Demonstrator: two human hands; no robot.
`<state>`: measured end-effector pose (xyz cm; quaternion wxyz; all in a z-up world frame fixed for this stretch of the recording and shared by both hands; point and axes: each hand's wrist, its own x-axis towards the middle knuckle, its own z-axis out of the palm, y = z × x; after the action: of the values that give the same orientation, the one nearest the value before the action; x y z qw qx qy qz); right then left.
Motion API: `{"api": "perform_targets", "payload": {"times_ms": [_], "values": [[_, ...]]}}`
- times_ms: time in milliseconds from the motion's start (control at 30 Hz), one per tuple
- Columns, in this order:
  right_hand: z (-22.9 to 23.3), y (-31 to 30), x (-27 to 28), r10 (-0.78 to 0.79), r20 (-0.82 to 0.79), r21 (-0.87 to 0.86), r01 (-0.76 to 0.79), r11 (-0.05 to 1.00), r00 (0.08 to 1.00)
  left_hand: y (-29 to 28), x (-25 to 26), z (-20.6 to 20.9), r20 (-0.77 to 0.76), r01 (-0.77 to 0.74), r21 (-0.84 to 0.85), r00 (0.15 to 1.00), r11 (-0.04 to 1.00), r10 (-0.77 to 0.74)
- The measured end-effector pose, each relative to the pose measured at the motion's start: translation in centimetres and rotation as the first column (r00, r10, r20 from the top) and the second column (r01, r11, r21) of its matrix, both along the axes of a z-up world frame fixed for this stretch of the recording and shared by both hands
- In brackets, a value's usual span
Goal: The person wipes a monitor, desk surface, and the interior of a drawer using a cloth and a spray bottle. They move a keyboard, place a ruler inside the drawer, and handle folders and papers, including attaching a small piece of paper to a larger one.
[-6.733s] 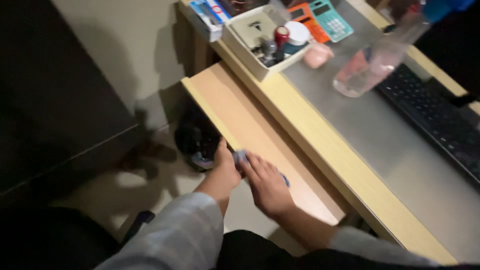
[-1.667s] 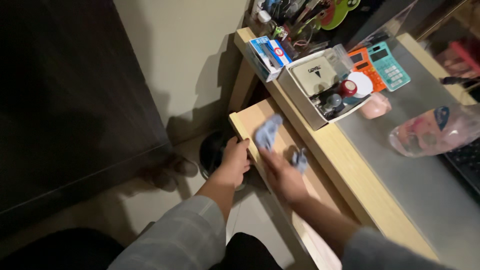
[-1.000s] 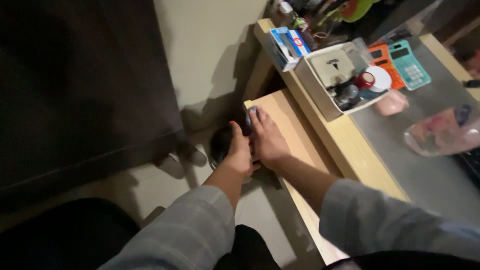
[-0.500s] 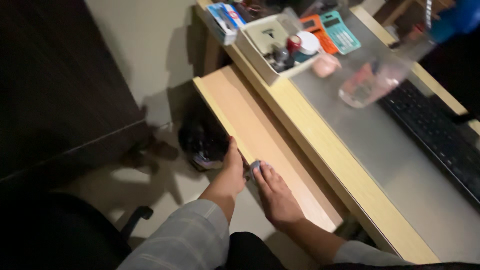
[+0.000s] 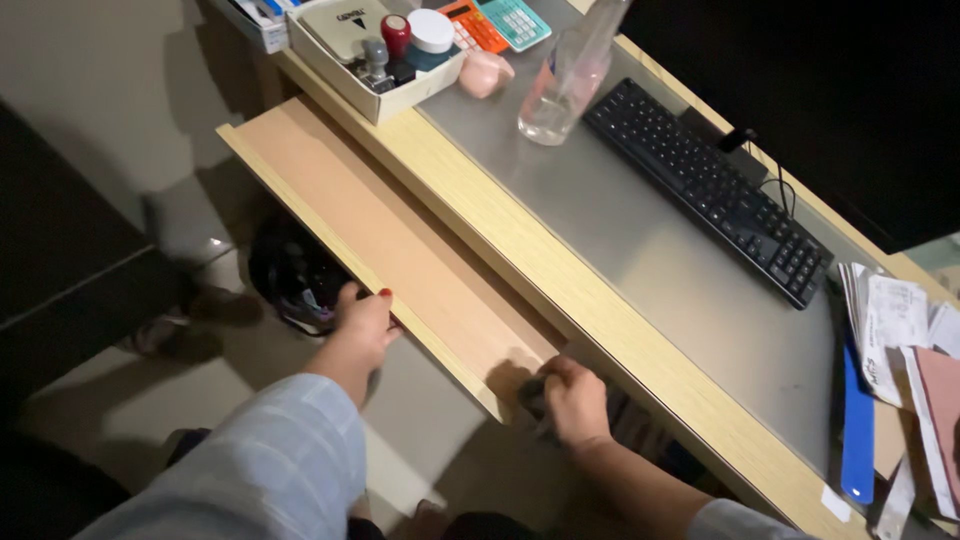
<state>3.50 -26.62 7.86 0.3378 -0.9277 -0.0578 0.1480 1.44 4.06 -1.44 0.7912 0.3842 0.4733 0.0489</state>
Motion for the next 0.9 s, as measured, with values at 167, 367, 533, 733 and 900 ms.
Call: {"api": "perform_targets", "payload": {"times_ms": [167, 367, 533, 733, 900], "values": [[-0.5, -0.6, 0.3, -0.297, -0.236, -0.355, 0.203, 0.913, 0.925, -0.9, -0.5, 2.9, 0.006, -0.016, -0.041, 1.000, 0.999, 0.016], [-4.0, -1.3, 0.4, -0.223, -0.487, 0.032, 0.273, 0.961, 0.844, -1.6, 0.7, 2.8, 0.004, -0.005, -0.057, 1.000, 0.998, 0.005], [-3.9, -0.9, 0.9, -0.218, -0.489, -0.026, 0.236, 0.971, 0.844, -1.3, 0.4, 1.0, -0.003, -0.023, -0.009, 1.000, 1.000, 0.023], [-2.8, -0.5, 1.9, -0.225, -0.645, -0.089, 0.221, 0.971, 0.731, 1.3, 1.3, 3.4, 0.019, -0.034, 0.044, 0.999, 0.998, 0.033], [-3.7, -0.2, 2.1, -0.136, -0.614, -0.028, 0.151, 0.988, 0.777, 1.8, 1.8, 3.7, 0.045, -0.016, 0.023, 0.999, 1.000, 0.015]]}}
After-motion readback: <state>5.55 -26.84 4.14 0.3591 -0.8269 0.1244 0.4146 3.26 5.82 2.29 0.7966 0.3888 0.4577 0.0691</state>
